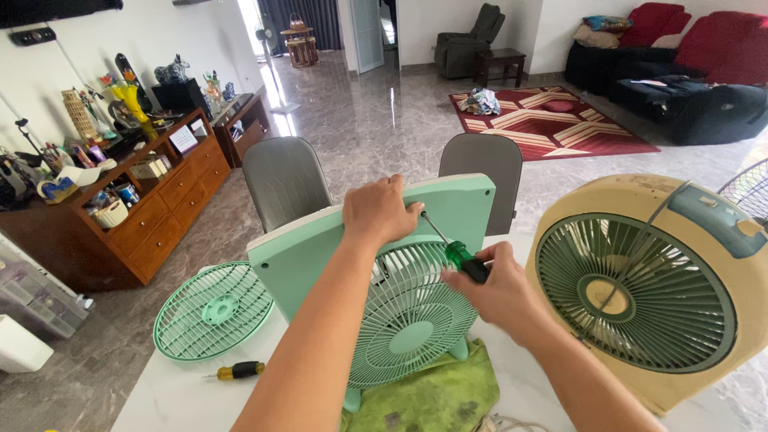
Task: The person uses a screwdriver to fasten screws into the back casing of a mint-green electric fan. They repeatedly pick up screws from a small dish and tighten them into the fan housing while the fan sits on a white table.
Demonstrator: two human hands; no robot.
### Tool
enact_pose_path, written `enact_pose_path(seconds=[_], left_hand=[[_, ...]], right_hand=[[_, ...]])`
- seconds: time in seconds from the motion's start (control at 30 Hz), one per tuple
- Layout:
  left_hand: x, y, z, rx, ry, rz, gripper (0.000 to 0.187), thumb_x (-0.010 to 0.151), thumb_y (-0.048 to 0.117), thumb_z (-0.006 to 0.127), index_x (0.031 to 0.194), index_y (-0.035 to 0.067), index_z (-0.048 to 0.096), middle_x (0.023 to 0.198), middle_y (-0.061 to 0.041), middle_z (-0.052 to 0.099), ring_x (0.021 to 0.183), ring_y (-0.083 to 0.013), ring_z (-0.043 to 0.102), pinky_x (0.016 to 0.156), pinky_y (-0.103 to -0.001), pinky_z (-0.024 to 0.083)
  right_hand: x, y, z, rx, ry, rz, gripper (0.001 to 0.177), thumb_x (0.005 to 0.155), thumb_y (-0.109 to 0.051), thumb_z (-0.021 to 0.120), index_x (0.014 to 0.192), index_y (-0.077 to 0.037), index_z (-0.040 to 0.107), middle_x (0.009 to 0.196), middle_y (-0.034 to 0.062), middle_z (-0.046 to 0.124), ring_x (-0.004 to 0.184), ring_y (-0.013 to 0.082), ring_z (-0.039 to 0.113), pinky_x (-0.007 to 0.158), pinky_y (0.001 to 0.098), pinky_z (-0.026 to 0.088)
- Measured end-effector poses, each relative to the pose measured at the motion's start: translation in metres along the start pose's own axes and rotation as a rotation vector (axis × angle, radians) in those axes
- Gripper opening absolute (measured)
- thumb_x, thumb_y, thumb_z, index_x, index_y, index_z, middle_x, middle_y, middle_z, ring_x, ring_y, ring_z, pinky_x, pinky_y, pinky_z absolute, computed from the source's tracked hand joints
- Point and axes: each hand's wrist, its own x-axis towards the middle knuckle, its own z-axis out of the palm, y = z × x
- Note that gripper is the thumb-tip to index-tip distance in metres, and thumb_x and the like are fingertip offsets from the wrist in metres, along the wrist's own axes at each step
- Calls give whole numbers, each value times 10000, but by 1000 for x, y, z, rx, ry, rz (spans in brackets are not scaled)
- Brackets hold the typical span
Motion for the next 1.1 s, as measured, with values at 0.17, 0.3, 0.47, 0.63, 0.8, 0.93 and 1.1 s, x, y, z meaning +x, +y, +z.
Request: enact_pose_path(seconds=[0.17,0.3,0.47,0.63,0.8,0.93,1.1], left_hand=[[1,1,2,-7,15,-5,594,912,530,614,1311,89,594,1146,-89,707,1067,-291,684,893,-494,523],[1,0,4,-10,-2,-12,581,920,533,613,1292,87,614,1159,-84,711,1072,-286,692,915,-487,521],[1,0,2,-17,5,-7,586,909,533,624,1292,89,611,1149,-88,716,1074,-289,689,912,-487,518],[0,0,1,-19,18,-2,582,903,530,627,1286,91,613,1154,-89,717,1074,-289,690,901,-480,525],[0,1,0,-19,-15,-19,559,917,528,618,1274,97,623,1152,-83,720,1076,-278,696,916,-472,525],[0,2,0,-16,2,-14,566,911,526,625,1276,93,618,1152,-83,716,1071,-278,694,910,-471,526],[1,-2,4,-17,6,-7,572,916,527,625,1279,86,619,1154,-87,716,1058,-283,697,894,-466,538]], right_hand=[[-9,-7,2,-503,-2,-33,426,958,-459,586,1011,-37,604,867,150,668,704,310,621,677,509,507],[4,-11,-4,166,-212,438,467,1033,-449,499,1036,-4,643,826,146,687,691,265,566,647,477,434],[4,-7,-1,85,-119,249,504,977,-477,598,1097,11,558,821,178,585,714,342,560,651,531,451],[-11,-8,5,-432,57,-264,455,844,-382,694,1032,14,576,906,183,621,723,391,648,650,532,528],[1,-20,-3,123,-168,327,389,1007,-362,566,1012,17,653,861,156,680,664,245,606,594,403,476],[2,-22,-12,663,-249,571,385,1027,-318,501,976,38,640,853,114,657,586,154,542,478,301,406],[-2,-23,-15,705,-264,548,421,1034,-327,492,956,63,630,816,111,645,570,135,509,453,299,376]])
